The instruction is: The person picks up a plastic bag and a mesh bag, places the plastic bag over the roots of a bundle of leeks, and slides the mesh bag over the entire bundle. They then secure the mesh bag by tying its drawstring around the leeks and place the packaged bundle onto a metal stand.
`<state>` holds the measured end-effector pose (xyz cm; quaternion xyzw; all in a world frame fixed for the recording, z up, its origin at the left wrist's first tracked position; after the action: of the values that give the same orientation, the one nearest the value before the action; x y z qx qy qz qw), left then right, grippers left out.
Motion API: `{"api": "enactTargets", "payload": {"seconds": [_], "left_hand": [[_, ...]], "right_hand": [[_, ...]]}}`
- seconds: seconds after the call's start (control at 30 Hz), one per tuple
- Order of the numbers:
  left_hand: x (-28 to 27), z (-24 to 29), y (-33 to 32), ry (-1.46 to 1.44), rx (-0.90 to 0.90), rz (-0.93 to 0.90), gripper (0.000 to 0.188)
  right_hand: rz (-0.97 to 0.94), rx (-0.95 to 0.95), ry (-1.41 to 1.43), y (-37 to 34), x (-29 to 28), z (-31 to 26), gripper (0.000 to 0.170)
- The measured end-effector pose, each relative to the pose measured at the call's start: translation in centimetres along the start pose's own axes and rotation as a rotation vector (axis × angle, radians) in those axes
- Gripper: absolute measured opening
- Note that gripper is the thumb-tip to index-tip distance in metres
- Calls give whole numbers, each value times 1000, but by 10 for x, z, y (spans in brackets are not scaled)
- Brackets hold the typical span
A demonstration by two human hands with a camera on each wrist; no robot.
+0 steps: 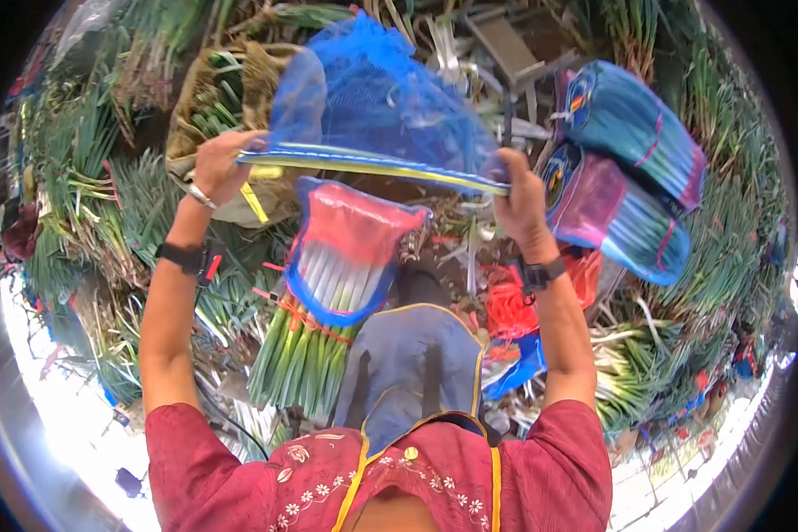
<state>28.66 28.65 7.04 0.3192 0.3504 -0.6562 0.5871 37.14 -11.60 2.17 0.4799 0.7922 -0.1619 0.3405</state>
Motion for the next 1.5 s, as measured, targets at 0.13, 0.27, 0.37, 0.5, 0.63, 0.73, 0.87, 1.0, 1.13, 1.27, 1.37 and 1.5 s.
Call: {"api": "enactTargets", "payload": {"seconds": [0.13,0.27,0.37,0.5,0.63,0.73,0.87,1.0,1.13,1.27,1.37,1.5], "left_hand": [[121,-78,-32,215,-114,-346,28],[168,-87,-38,149,-217,-383,27],[193,-86,-32,240,-199,-470,26],[198,-80,10,311,-141,-456,29],[157,-46,72,313,120,-93,18],[81,16,88,293,434,316,24],[76,32,47,363,449,173,47],[179,-43,-23,434,305,-453,33],[231,-95,-71,415,277,-635,26],[254,-132,-81,409,104,-798,15],[279,-157,-86,433,27,-960,26],[306,-179,-80,320,-94,-913,25]], "right_hand": [[-280,143,115,-74,92,38,31],[-118,758,998,-107,128,67,25],[-61,1103,1560,-102,138,92,17],[110,1129,1567,-79,145,162,17],[103,647,1881,-22,82,156,21],[333,436,1536,-14,5,89,29],[97,165,398,-48,5,95,15],[-409,-131,-360,-86,116,87,22],[-516,-206,-467,-155,203,107,11],[-547,-134,-360,-180,246,108,18],[-560,-67,-344,-182,269,120,20],[-611,85,-246,-195,310,142,19]]}}
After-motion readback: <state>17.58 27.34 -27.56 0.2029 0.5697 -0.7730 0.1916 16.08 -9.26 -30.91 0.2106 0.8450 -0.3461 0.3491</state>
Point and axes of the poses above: each hand's wrist, its own y-axis towards the middle knuckle, its own x-axis out of the palm, z = x × y, the point moved 6 cm from there along y, towards the middle knuckle, and after that the axes turned 9 degrees about -y, right-handed, at the moved point
